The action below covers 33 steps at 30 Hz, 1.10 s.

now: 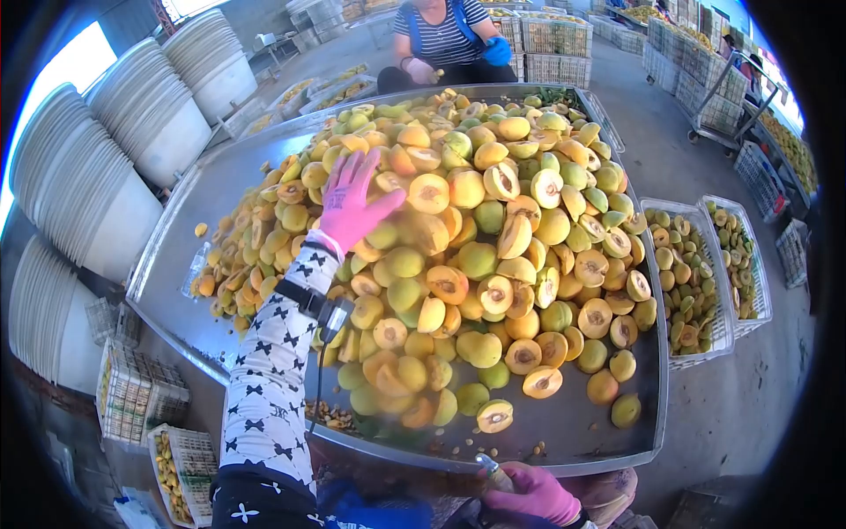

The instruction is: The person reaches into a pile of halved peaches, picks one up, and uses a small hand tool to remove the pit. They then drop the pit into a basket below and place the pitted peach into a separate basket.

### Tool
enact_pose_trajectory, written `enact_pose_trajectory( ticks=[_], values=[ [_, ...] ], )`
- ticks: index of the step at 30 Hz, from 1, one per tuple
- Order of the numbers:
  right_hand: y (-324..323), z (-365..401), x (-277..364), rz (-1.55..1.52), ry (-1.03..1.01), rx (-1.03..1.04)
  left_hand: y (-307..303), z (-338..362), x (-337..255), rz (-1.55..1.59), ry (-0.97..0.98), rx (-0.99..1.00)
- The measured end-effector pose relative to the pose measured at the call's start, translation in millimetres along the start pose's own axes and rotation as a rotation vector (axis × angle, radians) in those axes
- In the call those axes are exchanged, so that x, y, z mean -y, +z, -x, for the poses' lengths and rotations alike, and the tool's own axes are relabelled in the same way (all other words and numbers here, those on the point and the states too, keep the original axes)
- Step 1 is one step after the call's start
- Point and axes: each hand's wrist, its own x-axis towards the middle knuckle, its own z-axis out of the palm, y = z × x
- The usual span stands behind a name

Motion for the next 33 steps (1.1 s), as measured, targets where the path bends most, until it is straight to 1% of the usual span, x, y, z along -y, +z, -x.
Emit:
enact_pose_trajectory(
  ticks=[3, 4, 7, 8, 10, 11, 12, 15, 16, 19, 20, 23, 24, 25, 27, 28, 31, 32, 33],
  values=[
    [-5, 0, 2, -0.043, -0.011, 0.064, 11, -23, -12, -0.149, -0.040, 0.061],
    [-4, 0, 2, -0.060, 0.004, 0.042, 12, -24, -15, -0.124, -0.041, 0.062],
    [-6, 0, 10, -0.089, 0.044, 0.106, 7, -41, -20, -0.065, -0.103, 0.109],
    [-6, 0, 13, -0.127, 0.080, 0.113, 9, -45, -21, -0.095, -0.093, 0.072],
    [-7, 1, 18, -0.202, 0.153, 0.122, -6, -59, -33, 0.077, -0.108, -0.015],
    [-8, -1, 15, -0.188, 0.140, 0.124, -11, -69, -34, 0.165, -0.116, -0.057],
    [-11, -4, 10, -0.173, 0.132, 0.123, -7, -85, -26, 0.101, -0.045, -0.064],
    [-13, -6, 4, -0.152, 0.145, 0.124, 15, -92, -28, -0.241, -0.051, 0.138],
    [-13, -6, 3, -0.155, 0.161, 0.123, 21, -95, -29, -0.206, -0.043, 0.215],
    [-20, -6, 18, -0.245, 0.149, 0.285, 41, -78, -43, 0.008, -0.030, 0.219],
    [-18, -6, 15, -0.297, 0.116, 0.279, 42, -73, -42, -0.006, 0.009, 0.169],
    [-12, 2, 21, -0.292, 0.138, 0.189, 40, -62, -40, 0.117, 0.074, 0.116],
    [-8, 4, 36, -0.270, 0.209, 0.177, 35, -58, -44, 0.200, 0.021, 0.205],
    [-13, 1, 22, -0.145, 0.098, 0.197, 34, -53, -45, 0.218, 0.025, 0.183],
    [-10, 1, 15, -0.139, -0.008, 0.183, 38, -39, -45, 0.260, 0.040, 0.141],
    [-7, 2, 12, -0.150, -0.024, 0.154, 33, -31, -50, 0.312, 0.005, 0.196],
    [1, 1, 4, -0.101, -0.051, 0.101, 28, 7, -53, 0.193, -0.035, 0.194],
    [6, 3, 15, -0.087, -0.074, 0.083, 19, 18, -55, 0.282, -0.069, 0.278],
    [10, 4, 19, -0.025, -0.085, 0.052, 15, 34, -59, 0.336, -0.089, 0.294]
  ],
)
